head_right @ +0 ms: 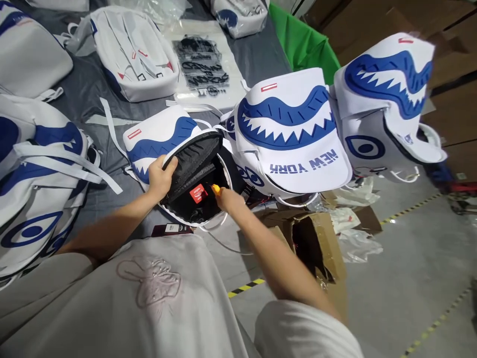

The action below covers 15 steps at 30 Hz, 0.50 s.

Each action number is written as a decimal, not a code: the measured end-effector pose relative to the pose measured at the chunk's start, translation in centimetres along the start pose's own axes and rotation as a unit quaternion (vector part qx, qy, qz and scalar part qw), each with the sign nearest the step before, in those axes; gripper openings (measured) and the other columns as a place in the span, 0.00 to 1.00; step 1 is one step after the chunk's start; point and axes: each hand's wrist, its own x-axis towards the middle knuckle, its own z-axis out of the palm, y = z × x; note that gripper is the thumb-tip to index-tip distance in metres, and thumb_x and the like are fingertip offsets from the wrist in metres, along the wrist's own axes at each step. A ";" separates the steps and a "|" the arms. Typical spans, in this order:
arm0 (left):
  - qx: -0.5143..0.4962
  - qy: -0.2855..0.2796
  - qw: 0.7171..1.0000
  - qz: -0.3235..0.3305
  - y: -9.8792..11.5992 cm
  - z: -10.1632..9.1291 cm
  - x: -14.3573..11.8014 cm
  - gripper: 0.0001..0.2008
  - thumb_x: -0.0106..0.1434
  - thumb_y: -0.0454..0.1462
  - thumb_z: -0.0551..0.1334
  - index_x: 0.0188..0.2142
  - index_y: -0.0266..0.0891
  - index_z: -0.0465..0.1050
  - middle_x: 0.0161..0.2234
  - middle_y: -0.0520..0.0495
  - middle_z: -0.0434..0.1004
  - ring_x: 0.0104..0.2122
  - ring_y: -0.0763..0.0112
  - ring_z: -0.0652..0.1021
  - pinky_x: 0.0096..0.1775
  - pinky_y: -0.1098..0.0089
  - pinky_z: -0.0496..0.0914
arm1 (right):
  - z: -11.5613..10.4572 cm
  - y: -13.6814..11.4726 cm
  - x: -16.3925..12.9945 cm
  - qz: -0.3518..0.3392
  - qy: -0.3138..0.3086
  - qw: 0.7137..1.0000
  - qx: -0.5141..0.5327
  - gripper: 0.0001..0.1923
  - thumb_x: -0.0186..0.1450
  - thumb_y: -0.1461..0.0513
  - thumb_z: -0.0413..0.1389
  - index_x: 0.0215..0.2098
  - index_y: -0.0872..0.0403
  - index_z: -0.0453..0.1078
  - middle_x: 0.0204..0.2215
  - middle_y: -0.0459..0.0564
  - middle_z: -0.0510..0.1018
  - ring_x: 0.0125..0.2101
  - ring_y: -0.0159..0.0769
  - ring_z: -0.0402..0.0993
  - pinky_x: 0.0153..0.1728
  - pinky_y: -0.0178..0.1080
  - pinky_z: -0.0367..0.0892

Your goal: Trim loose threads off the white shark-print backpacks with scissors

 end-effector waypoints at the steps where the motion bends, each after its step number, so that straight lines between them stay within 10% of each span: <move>1: 0.002 -0.004 1.000 0.001 0.0 0.0 -0.1 0.23 0.62 0.53 0.58 0.22 0.40 0.59 0.19 0.56 0.60 0.23 0.75 0.62 0.29 0.72 0.59 | -1.3 0.3 -0.7 -0.004 -0.040 0.999 -0.013 0.18 0.72 0.56 0.49 0.54 0.58 0.68 0.44 0.61 0.77 0.43 0.44 0.76 0.38 0.38 0.66; 8: 0.003 -0.024 1.000 -0.004 -0.1 -0.2 -0.2 0.22 0.62 0.53 0.59 0.22 0.40 0.61 0.20 0.56 0.62 0.24 0.75 0.63 0.30 0.73 0.60 | -4.7 3.1 -4.8 -0.029 -0.145 0.989 0.010 0.13 0.70 0.61 0.52 0.50 0.59 0.71 0.22 0.48 0.72 0.18 0.30 0.65 0.23 0.33 0.59; 15: 0.085 -0.135 0.987 0.008 1.4 0.0 -2.6 0.17 0.63 0.49 0.60 0.26 0.39 0.71 0.22 0.51 0.71 0.24 0.72 0.69 0.30 0.70 0.63 | -0.2 7.6 -4.6 -0.003 -0.135 0.963 0.235 0.11 0.70 0.59 0.48 0.48 0.56 0.64 0.15 0.38 0.59 0.12 0.27 0.52 0.16 0.32 0.51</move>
